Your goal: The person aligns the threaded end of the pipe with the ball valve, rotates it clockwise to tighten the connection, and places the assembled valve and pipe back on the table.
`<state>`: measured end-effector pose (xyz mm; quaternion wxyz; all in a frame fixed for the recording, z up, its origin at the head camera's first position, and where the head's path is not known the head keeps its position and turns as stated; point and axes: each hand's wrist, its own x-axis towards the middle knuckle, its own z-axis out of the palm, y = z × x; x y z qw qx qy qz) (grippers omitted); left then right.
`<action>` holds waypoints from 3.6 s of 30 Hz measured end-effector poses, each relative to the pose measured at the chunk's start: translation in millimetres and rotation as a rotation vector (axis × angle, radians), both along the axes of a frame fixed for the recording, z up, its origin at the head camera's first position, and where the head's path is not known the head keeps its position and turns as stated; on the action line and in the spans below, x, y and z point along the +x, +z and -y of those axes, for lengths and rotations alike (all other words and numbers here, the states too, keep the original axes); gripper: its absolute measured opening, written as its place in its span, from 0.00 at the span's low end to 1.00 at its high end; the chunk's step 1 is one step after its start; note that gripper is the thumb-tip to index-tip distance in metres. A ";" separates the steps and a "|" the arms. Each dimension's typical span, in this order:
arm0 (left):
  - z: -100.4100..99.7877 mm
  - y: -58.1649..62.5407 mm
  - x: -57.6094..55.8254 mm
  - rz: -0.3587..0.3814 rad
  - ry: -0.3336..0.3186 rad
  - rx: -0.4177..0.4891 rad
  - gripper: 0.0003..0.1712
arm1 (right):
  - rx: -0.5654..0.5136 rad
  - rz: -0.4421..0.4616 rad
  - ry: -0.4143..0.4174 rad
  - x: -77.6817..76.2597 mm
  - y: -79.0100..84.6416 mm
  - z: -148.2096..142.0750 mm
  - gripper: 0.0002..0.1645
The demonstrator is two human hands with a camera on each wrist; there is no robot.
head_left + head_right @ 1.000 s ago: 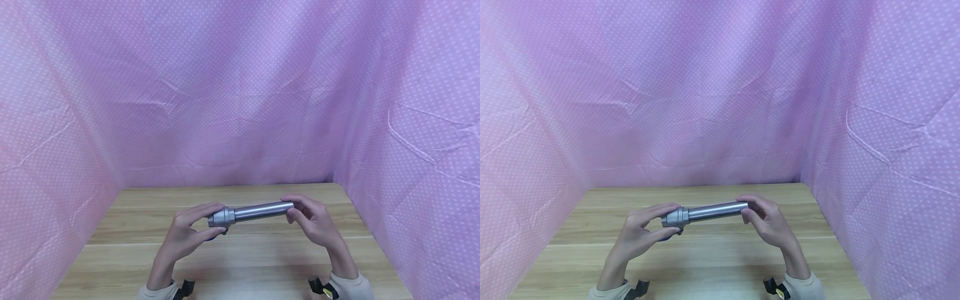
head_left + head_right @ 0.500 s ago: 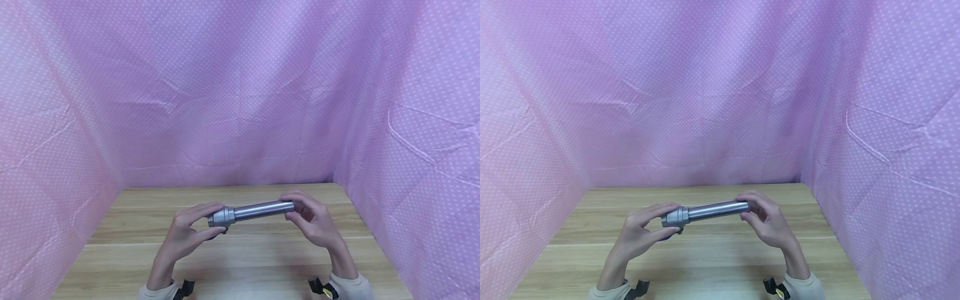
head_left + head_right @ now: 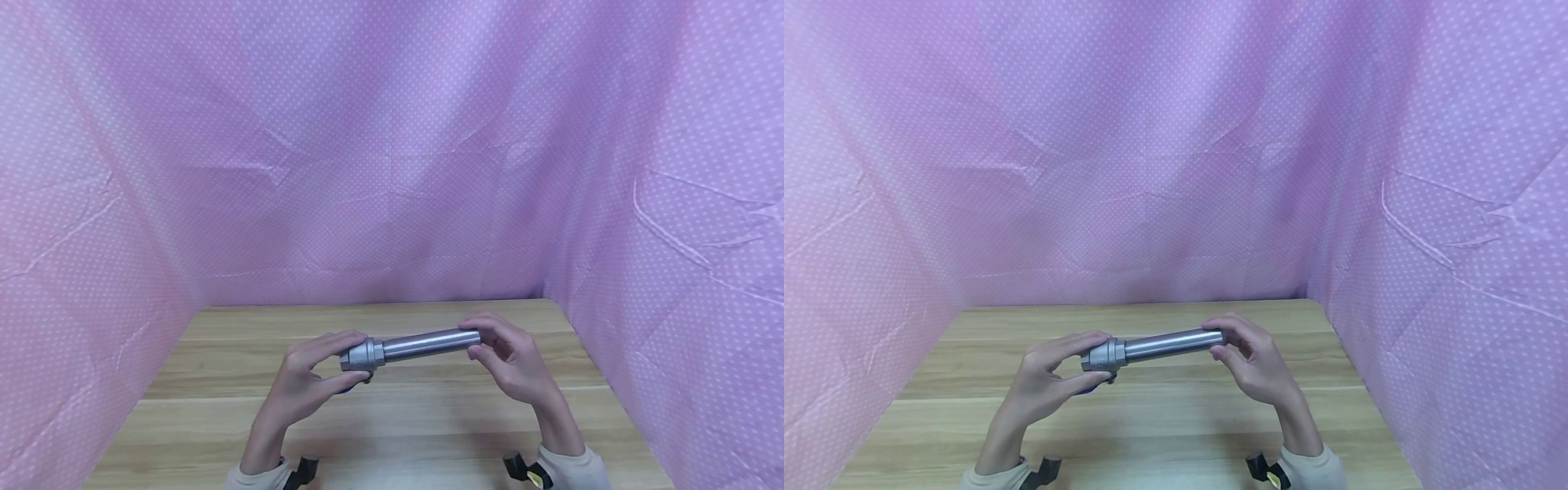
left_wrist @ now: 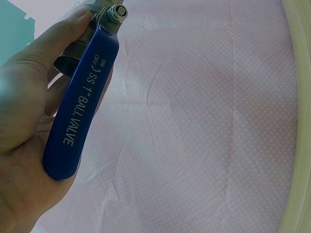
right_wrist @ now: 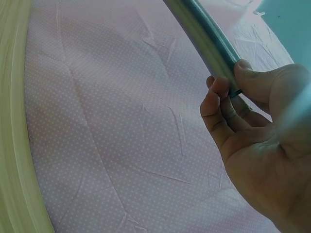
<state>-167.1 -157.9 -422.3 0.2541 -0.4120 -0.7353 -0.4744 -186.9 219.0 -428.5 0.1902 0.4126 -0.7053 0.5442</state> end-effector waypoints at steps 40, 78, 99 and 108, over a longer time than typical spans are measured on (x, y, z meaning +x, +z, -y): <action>0.6 -1.0 3.8 -0.018 0.016 0.005 0.37 | 0.000 -0.003 -0.028 3.2 1.5 0.5 0.30; 1.1 -0.8 3.6 -0.003 0.020 -0.001 0.37 | -0.030 0.002 0.019 2.0 -0.1 0.0 0.28; 1.2 -0.6 1.5 -0.014 0.009 0.003 0.37 | 0.002 0.045 -0.038 5.1 2.5 0.0 0.29; 1.0 -1.1 0.8 -0.017 -0.005 0.009 0.37 | -0.057 -0.006 0.076 1.5 0.9 1.8 0.33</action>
